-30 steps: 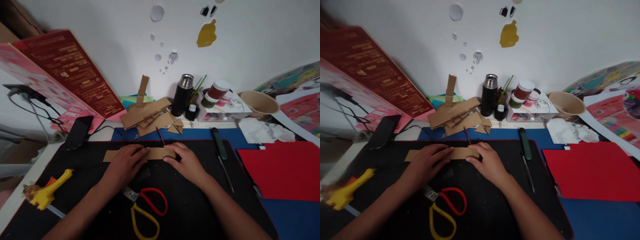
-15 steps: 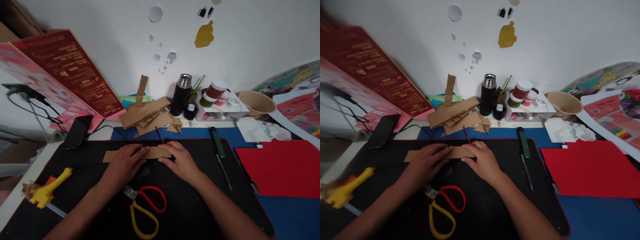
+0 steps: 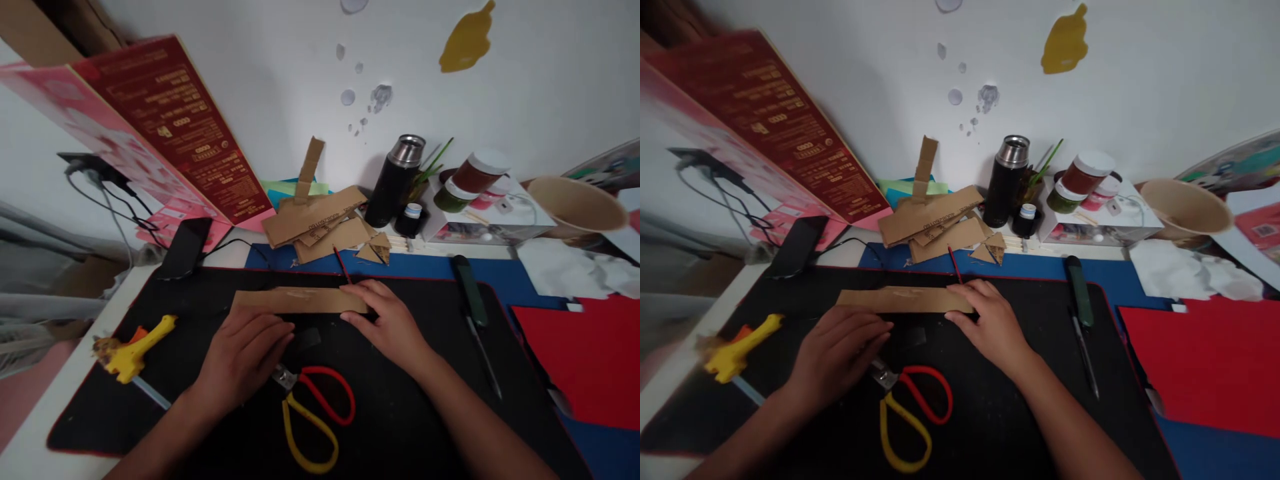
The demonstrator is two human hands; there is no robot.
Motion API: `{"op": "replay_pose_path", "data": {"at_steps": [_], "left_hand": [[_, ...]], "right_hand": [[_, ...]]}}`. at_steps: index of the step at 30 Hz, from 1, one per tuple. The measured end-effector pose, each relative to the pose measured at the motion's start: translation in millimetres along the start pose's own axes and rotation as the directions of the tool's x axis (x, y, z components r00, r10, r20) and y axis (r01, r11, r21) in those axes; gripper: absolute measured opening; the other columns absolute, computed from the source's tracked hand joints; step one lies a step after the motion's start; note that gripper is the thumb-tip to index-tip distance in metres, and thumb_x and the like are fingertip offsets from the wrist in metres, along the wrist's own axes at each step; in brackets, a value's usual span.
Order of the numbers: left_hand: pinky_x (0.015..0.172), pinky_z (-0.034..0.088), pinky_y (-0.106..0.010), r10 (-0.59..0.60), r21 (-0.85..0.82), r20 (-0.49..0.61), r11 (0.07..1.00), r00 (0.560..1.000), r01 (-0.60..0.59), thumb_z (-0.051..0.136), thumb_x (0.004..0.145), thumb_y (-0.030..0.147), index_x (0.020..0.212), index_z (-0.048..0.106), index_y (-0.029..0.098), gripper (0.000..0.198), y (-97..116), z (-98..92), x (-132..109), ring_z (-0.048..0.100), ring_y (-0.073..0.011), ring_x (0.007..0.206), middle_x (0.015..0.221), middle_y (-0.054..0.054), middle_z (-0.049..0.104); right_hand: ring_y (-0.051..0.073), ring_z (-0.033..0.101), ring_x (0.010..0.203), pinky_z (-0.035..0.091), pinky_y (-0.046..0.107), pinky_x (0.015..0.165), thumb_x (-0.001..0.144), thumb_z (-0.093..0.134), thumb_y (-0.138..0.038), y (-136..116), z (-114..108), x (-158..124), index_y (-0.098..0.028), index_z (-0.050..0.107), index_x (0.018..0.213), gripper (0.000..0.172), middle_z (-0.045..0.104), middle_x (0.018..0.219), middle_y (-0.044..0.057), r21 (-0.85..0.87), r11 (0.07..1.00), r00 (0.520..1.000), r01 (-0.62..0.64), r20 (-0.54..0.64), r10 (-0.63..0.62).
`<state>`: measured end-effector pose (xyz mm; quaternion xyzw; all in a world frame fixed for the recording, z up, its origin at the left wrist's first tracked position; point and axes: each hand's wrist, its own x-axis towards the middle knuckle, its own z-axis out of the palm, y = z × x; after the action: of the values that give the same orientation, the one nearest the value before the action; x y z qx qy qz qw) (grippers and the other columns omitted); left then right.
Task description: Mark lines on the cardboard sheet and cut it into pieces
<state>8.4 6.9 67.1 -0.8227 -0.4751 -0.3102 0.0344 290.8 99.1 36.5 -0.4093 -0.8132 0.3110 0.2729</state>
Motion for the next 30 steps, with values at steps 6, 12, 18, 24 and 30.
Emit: {"op": "replay_pose_path", "data": {"at_steps": [6, 12, 18, 24, 30], "left_hand": [[0.079, 0.056, -0.036, -0.033, -0.019, 0.019, 0.999, 0.999, 0.034, 0.067, 0.101, 0.015, 0.099, 0.071, 0.022, 0.008, -1.3, -6.4, -8.0, 0.072, -0.0204, 0.079, 0.084, -0.002, 0.079], [0.084, 0.057, -0.038, -0.051, 0.04, 0.019, 0.998, 0.999, 0.05, 0.067, 0.102, 0.015, 0.11, 0.071, 0.021, 0.011, -2.7, -1.8, -7.6, 0.073, -0.0223, 0.09, 0.099, -0.005, 0.081], [0.094, 0.056, -0.046, -0.191, 0.133, 0.105, 0.975, 0.976, 0.177, 0.062, 0.105, 0.019, 0.117, 0.072, 0.022, 0.016, -9.1, 7.7, 0.0, 0.072, -0.0284, 0.107, 0.12, -0.008, 0.078], [0.096, 0.055, -0.047, -0.186, 0.172, 0.125, 0.972, 0.975, 0.163, 0.061, 0.106, 0.018, 0.115, 0.071, 0.02, 0.014, -15.1, 13.4, -1.2, 0.071, -0.0283, 0.106, 0.118, -0.009, 0.078], [0.094, 0.054, -0.045, -0.164, 0.171, 0.102, 0.975, 0.981, 0.145, 0.063, 0.104, 0.015, 0.114, 0.071, 0.02, 0.013, -15.7, 15.1, -0.3, 0.07, -0.0279, 0.105, 0.117, -0.008, 0.078]], "right_hand": [[0.031, 0.07, 0.118, 0.059, 0.049, 0.099, 0.1, 0.074, -0.034, 2.9, 2.0, -0.5, -0.036, 0.07, 0.136, 0.036, 0.073, 0.124, 0.007, 0.012, 1.0, 1.0, -0.007, -0.015, 0.007], [0.032, 0.07, 0.115, 0.06, 0.048, 0.096, 0.101, 0.073, -0.035, 3.6, 2.5, -0.4, -0.034, 0.07, 0.135, 0.034, 0.073, 0.122, 0.008, 0.009, 1.0, 1.0, -0.011, -0.016, 0.011], [0.031, 0.07, 0.113, 0.059, 0.048, 0.094, 0.102, 0.071, -0.038, 2.6, 2.3, 0.0, -0.033, 0.07, 0.134, 0.032, 0.073, 0.121, 0.009, 0.022, 1.0, 1.0, -0.019, -0.011, 0.02], [0.03, 0.071, 0.111, 0.06, 0.044, 0.092, 0.101, 0.073, -0.037, 2.9, 2.9, 0.4, -0.032, 0.07, 0.133, 0.032, 0.073, 0.121, 0.009, 0.013, 1.0, 1.0, -0.018, -0.023, 0.018], [0.029, 0.071, 0.111, 0.06, 0.042, 0.092, 0.102, 0.072, -0.033, 0.2, 0.8, 1.1, -0.029, 0.069, 0.133, 0.032, 0.073, 0.12, 0.009, -0.006, 1.0, 1.0, -0.012, -0.014, 0.012]]}}
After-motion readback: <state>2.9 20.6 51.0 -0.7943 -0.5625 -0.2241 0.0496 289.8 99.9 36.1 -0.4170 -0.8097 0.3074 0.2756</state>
